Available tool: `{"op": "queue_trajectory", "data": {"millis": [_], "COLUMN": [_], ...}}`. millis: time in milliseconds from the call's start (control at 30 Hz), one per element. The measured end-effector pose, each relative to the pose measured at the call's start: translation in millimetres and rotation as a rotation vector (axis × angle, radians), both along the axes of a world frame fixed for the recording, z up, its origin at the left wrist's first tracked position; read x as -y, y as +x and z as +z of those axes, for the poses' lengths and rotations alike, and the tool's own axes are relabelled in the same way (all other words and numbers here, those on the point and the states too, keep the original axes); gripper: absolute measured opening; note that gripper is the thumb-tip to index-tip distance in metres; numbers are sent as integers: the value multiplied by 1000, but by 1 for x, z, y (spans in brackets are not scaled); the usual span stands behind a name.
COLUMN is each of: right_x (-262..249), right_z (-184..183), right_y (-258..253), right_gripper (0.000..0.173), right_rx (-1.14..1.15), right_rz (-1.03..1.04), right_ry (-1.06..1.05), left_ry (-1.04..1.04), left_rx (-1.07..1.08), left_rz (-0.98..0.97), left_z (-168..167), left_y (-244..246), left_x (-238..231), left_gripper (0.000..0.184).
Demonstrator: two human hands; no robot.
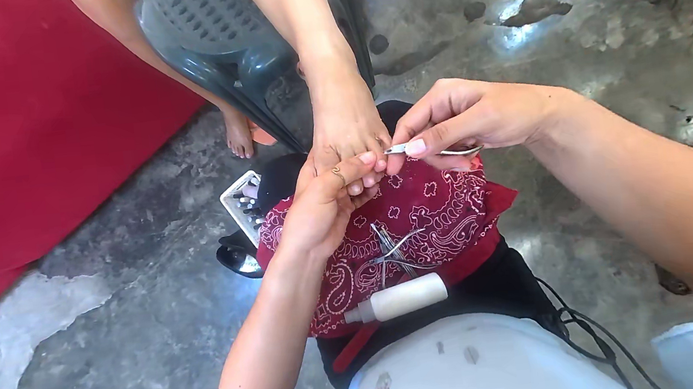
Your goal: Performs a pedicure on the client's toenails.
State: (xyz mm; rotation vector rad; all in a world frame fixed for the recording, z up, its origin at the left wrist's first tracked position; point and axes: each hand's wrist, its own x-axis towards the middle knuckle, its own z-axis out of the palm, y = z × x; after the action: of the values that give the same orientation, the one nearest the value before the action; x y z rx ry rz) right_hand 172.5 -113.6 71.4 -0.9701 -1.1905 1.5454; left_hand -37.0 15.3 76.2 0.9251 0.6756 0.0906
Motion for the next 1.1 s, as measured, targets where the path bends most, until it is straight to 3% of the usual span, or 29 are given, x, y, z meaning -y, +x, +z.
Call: {"op": "queue_trajectory", "data": {"millis": [300,600,1100], "right_x": [-3,-20,-24], "right_z": [4,22,20], "right_y": [5,12,18], "right_gripper": [28,26,29], "right_rx": [109,312,196], "right_rz": [73,188,242], "right_ry": [40,12,-50], "left_ry": [-1,33,34], "left_rx": [3,-1,15], "left_rz": [-2,-1,-20], "left_z": [0,0,-1], "left_y": [-2,-1,-1], "left_x": [-2,-2,-3], "left_gripper": [8,22,20]}}
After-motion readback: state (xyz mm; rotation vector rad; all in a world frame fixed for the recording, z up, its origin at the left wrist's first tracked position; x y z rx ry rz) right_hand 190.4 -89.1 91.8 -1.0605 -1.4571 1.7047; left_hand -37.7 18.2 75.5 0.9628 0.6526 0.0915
